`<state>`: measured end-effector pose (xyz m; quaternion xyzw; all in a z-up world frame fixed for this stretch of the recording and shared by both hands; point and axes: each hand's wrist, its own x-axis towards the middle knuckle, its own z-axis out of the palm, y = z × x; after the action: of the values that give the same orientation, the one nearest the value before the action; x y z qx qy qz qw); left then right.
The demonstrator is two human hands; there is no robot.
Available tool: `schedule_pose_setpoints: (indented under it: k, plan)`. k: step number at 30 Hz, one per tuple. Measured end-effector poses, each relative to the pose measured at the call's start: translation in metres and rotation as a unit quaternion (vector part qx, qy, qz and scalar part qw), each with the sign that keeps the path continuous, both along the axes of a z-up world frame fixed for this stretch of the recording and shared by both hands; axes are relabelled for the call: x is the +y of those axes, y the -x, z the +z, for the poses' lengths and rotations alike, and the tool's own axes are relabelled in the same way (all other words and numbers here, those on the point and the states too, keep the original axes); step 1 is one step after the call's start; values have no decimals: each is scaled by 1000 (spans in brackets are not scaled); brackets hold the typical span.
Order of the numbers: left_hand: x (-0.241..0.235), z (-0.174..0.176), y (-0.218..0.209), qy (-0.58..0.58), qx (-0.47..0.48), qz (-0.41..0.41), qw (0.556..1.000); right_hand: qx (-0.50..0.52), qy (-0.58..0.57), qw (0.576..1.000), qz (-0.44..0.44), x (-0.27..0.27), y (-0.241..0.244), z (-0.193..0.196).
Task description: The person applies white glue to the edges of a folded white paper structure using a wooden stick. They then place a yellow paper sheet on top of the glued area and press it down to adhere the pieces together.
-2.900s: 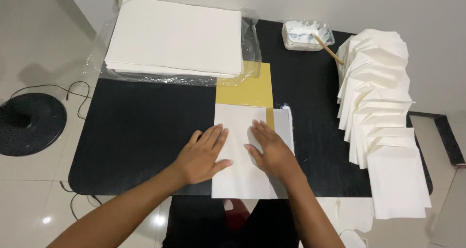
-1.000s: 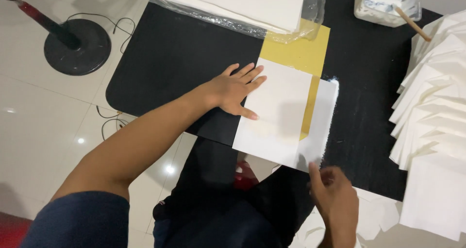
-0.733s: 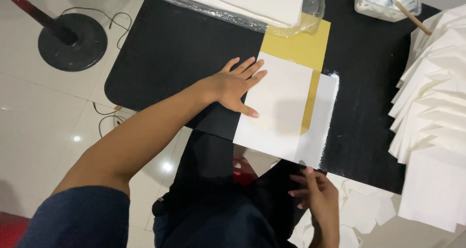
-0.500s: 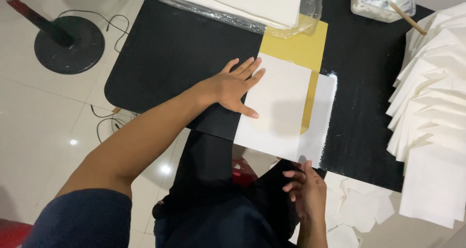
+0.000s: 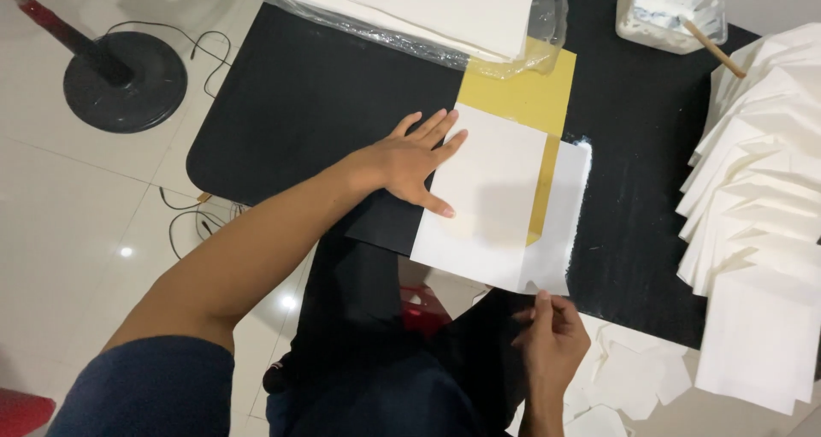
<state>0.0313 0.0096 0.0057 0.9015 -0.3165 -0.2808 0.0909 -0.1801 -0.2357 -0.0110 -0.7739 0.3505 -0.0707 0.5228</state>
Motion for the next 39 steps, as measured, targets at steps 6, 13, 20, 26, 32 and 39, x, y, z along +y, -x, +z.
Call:
schedule_pose_setpoints:
  k: [6,13,20,26,32,39]
  plan:
    - [1,4,1,-10,1,-5,1000,23,45,999,7,-11,-15,-3]
    - [0,0,-6,5,12,-17,1000,-51,80,994,45,-19,-20,-14]
    - [-10,-2,-13,-42,0,-5,999,7,50,987,155,-29,-53,13]
    - [-16,14,-15,-44,-31,-3,999,55,52,981,179,-39,-103,48]
    - [-18,20,-15,7,-14,-13,1000,52,72,973,213,-35,-125,53]
    - [-26,27,-20,40,51,-58,996,56,76,950,296,-26,-141,27]
